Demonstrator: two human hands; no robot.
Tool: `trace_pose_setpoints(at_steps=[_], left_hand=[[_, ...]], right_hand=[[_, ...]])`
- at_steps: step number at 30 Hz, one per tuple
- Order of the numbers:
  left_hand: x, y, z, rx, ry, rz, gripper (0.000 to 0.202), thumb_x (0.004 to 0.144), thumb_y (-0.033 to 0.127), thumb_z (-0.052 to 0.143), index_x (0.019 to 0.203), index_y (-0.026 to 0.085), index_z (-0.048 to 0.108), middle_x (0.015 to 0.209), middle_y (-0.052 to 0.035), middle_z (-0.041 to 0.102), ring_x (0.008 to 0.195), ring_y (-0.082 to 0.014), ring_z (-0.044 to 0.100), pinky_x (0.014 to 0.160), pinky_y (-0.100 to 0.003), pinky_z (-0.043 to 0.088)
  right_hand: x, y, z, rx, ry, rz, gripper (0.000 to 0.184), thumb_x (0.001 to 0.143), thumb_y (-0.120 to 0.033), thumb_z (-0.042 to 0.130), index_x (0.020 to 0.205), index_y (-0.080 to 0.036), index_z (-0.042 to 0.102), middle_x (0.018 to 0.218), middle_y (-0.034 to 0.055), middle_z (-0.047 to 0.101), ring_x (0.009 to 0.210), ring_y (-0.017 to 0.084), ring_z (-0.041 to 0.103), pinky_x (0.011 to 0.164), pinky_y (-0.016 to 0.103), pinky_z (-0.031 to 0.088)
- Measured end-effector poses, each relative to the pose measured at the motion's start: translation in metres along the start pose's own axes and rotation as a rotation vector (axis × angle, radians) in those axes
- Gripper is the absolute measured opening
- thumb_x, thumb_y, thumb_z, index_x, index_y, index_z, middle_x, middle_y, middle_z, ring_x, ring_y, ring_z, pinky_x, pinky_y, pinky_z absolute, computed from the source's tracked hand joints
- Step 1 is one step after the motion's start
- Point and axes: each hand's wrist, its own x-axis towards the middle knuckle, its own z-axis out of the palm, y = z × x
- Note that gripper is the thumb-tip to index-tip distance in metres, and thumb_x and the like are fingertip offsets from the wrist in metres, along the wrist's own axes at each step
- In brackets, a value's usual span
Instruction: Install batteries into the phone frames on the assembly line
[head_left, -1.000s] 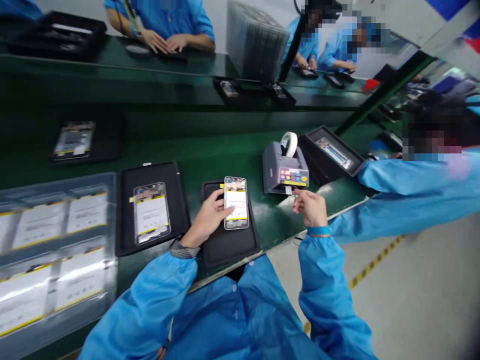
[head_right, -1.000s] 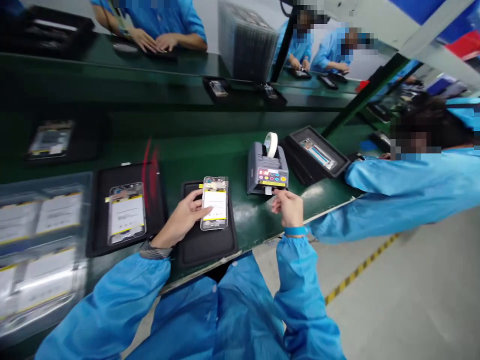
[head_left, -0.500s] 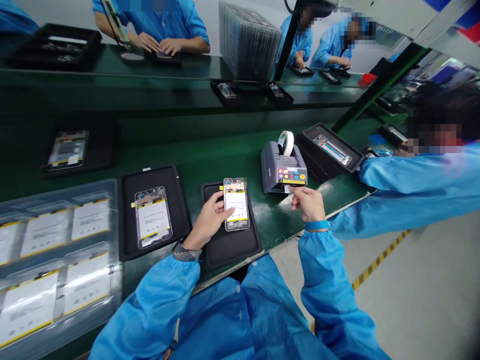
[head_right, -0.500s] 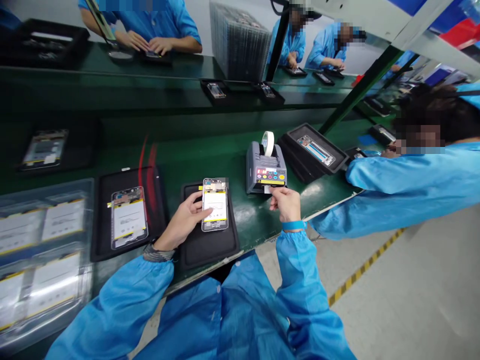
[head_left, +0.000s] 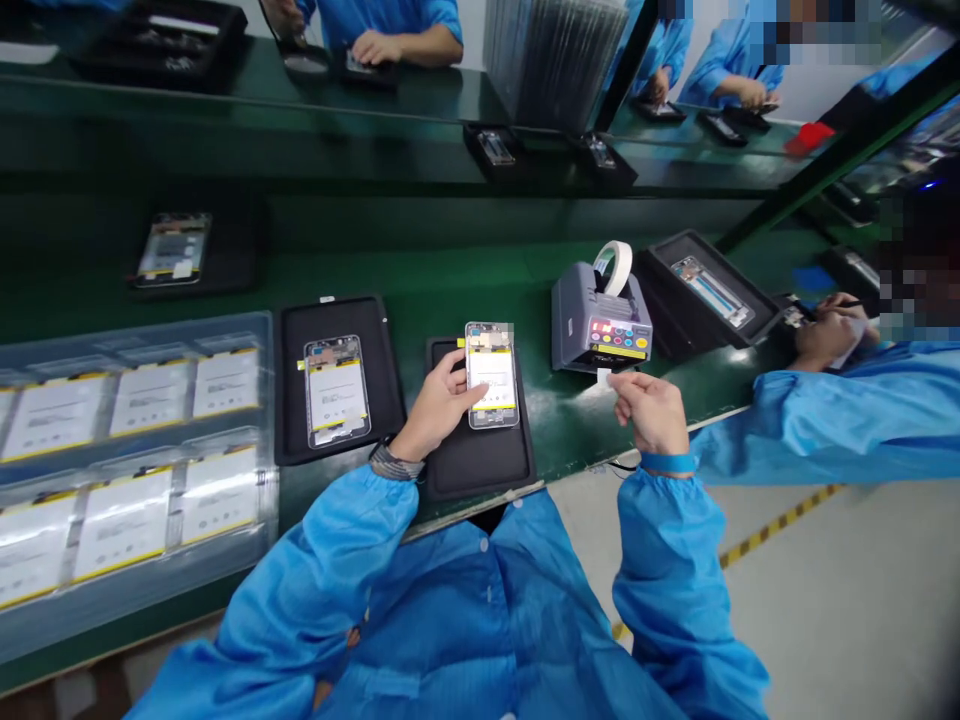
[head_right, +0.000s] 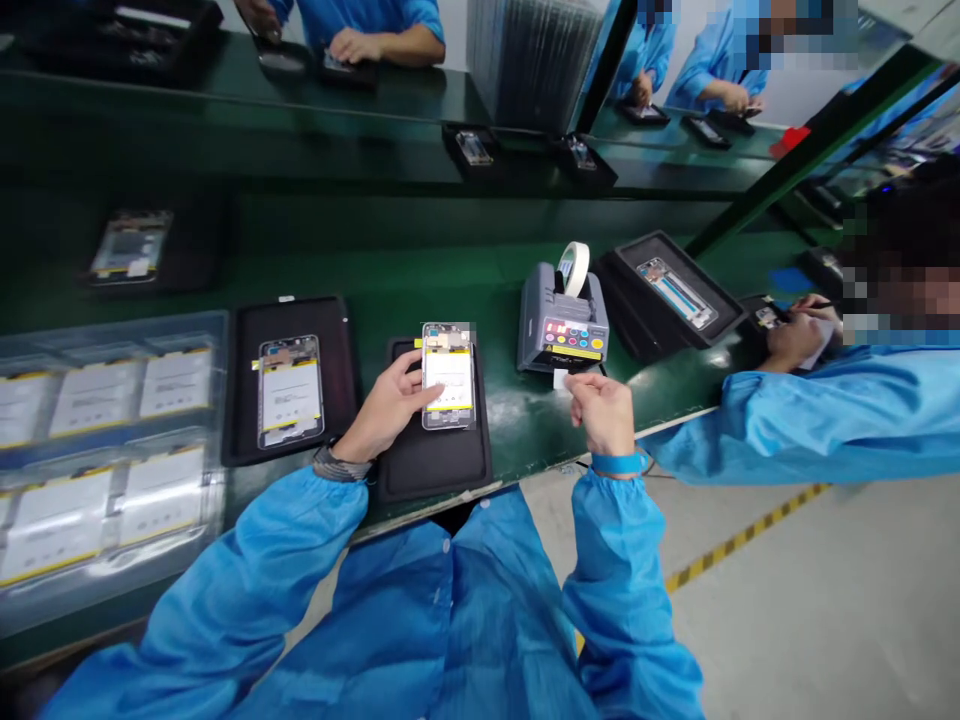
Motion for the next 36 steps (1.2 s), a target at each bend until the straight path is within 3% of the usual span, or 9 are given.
trace_pose_setpoints(at_steps=[6, 12, 36], left_hand=[[0.000, 0.000, 0.003, -0.014, -0.055, 0.069, 0.089, 0.065, 0.027, 0.096, 0.139, 0.017, 0.047, 0.133, -0.0158, 0.074, 0.122, -0.0319, 0.072, 0.107, -0.048, 0.057], [-0.004, 0.001, 0.006, 0.012, -0.094, 0.109, 0.089, 0.068, 0.028, 0.094, 0.142, 0.018, 0.047, 0.134, -0.0149, 0.073, 0.122, -0.0315, 0.072, 0.108, -0.046, 0.056], [-0.006, 0.004, 0.007, 0.028, -0.114, 0.141, 0.083, 0.071, 0.028, 0.091, 0.142, 0.017, 0.049, 0.129, -0.0141, 0.075, 0.118, -0.0324, 0.073, 0.104, -0.047, 0.058]], right_hand=[[-0.067, 0.018, 0.041, -0.061, -0.156, -0.117, 0.033, 0.076, -0.048, 0.082, 0.079, -0.016, 0.077, 0.051, -0.0045, 0.050, 0.049, 0.010, 0.039, 0.049, 0.025, 0.031], [-0.076, 0.024, 0.075, -0.054, -0.182, -0.180, 0.032, 0.076, -0.047, 0.081, 0.076, -0.017, 0.075, 0.054, -0.0051, 0.046, 0.053, 0.010, 0.037, 0.051, 0.026, 0.032], [-0.072, 0.033, 0.085, -0.132, -0.187, -0.237, 0.028, 0.078, -0.046, 0.078, 0.076, -0.019, 0.073, 0.056, -0.0040, 0.050, 0.053, 0.012, 0.041, 0.052, 0.026, 0.037]])
